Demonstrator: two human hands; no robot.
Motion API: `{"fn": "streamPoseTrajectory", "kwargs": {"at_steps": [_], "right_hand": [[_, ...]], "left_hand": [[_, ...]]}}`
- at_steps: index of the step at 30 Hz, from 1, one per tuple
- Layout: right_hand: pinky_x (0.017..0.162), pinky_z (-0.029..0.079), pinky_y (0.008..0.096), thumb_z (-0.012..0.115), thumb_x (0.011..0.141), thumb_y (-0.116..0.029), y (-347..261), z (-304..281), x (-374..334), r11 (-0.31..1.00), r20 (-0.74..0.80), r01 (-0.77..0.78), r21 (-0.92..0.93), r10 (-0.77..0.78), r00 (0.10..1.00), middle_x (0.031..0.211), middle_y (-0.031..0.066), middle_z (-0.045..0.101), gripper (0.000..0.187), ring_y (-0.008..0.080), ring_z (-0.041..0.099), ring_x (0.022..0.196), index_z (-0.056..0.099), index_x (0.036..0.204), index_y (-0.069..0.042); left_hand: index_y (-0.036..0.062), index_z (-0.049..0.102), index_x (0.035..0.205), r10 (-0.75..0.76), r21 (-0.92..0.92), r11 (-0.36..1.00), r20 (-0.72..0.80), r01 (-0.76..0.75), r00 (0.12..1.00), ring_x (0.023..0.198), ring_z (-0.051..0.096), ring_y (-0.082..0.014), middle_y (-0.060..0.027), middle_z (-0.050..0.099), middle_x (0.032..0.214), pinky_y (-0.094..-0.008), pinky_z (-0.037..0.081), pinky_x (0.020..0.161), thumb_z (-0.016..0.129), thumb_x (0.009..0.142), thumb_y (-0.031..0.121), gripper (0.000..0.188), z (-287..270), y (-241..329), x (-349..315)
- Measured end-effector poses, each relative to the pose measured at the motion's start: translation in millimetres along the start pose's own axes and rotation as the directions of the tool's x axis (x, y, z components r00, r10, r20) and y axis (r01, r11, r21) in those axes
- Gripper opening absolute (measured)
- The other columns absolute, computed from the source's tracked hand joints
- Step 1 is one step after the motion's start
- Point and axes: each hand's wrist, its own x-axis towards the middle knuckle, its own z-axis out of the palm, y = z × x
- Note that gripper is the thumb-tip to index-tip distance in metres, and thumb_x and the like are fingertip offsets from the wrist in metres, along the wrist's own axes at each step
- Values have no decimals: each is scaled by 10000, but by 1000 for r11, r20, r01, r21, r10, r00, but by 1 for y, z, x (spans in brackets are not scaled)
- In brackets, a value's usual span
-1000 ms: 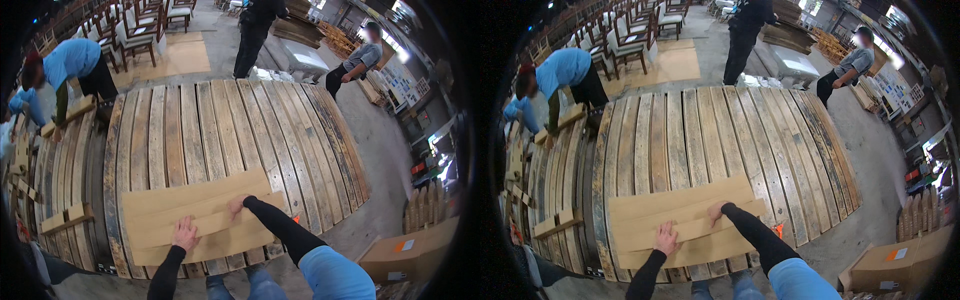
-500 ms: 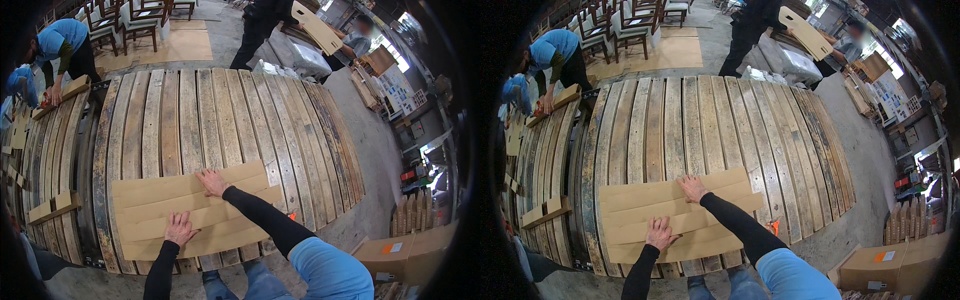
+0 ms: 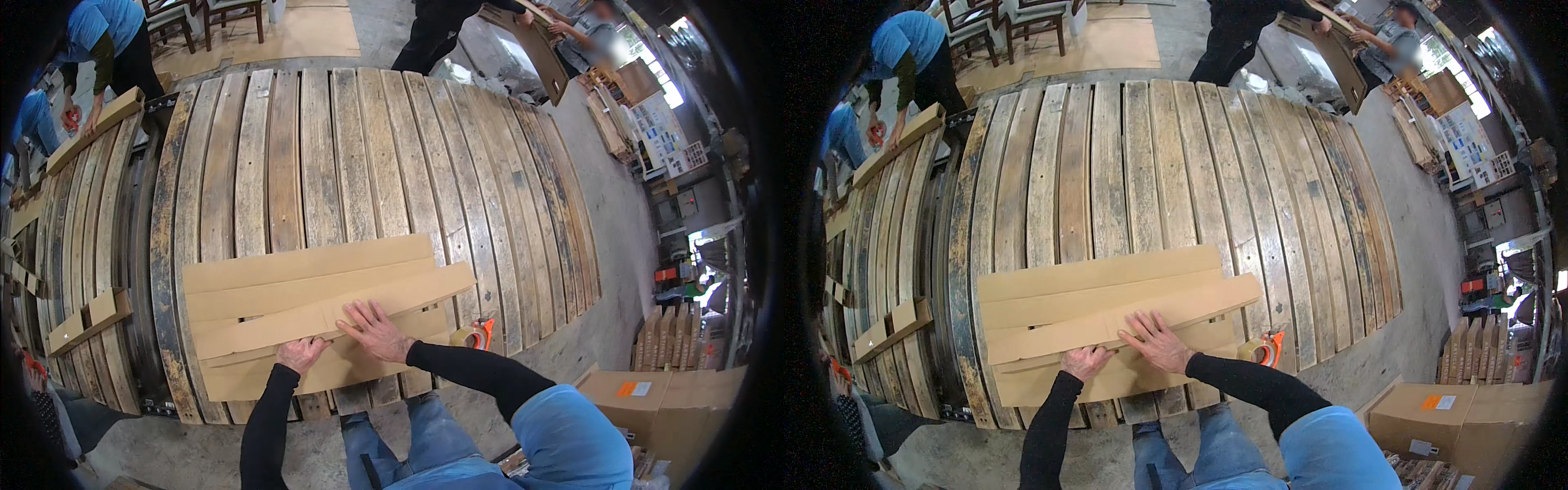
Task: The person assembles flat cardboard pieces on a wooden pallet by hand, using a handheld tape dispenser to apply adhesive tape and secure the pieces together. The person repeatedly picks up cardboard, aligns them, and tapes them in place.
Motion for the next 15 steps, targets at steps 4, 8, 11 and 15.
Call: {"fn": "streamPoseTrajectory", "kwargs": {"at_steps": [4,8,11,15], "right_hand": [[1218,247,562,597,904,-172,8,43,-14,999,-151,10,-38,-16,988,1612,151,369,670,343,343,1496,445,1554,-222],[1216,251,561,600,893,-171,4,53,-18,998,-197,-3,59,15,980,1583,135,410,666,336,358,1486,459,1542,-224],[1182,293,554,640,867,-208,0,39,-6,998,-181,-29,61,40,983,1492,152,479,666,335,417,1426,484,1514,-212],[1130,336,539,781,772,-340,43,8,1,995,-70,-53,81,59,996,1359,159,533,775,333,466,1342,510,1475,-160]], "left_hand": [[151,685,882,383,-209,905,27,-369,923,1149,667,-251,-97,696,1249,-427,515,1018,729,842,277,140,-39,21,-8],[109,677,1042,229,-73,973,140,-221,963,1408,483,-389,-239,561,1421,-547,362,1188,778,760,276,344,-58,30,34],[124,646,1097,-107,-57,988,436,146,894,1417,383,-432,-236,423,1515,-613,284,1166,837,709,351,488,-48,-3,78],[137,639,1058,-125,-26,988,467,155,875,1320,422,-411,-209,414,1487,-587,339,1079,863,673,340,489,-26,15,65]]}}
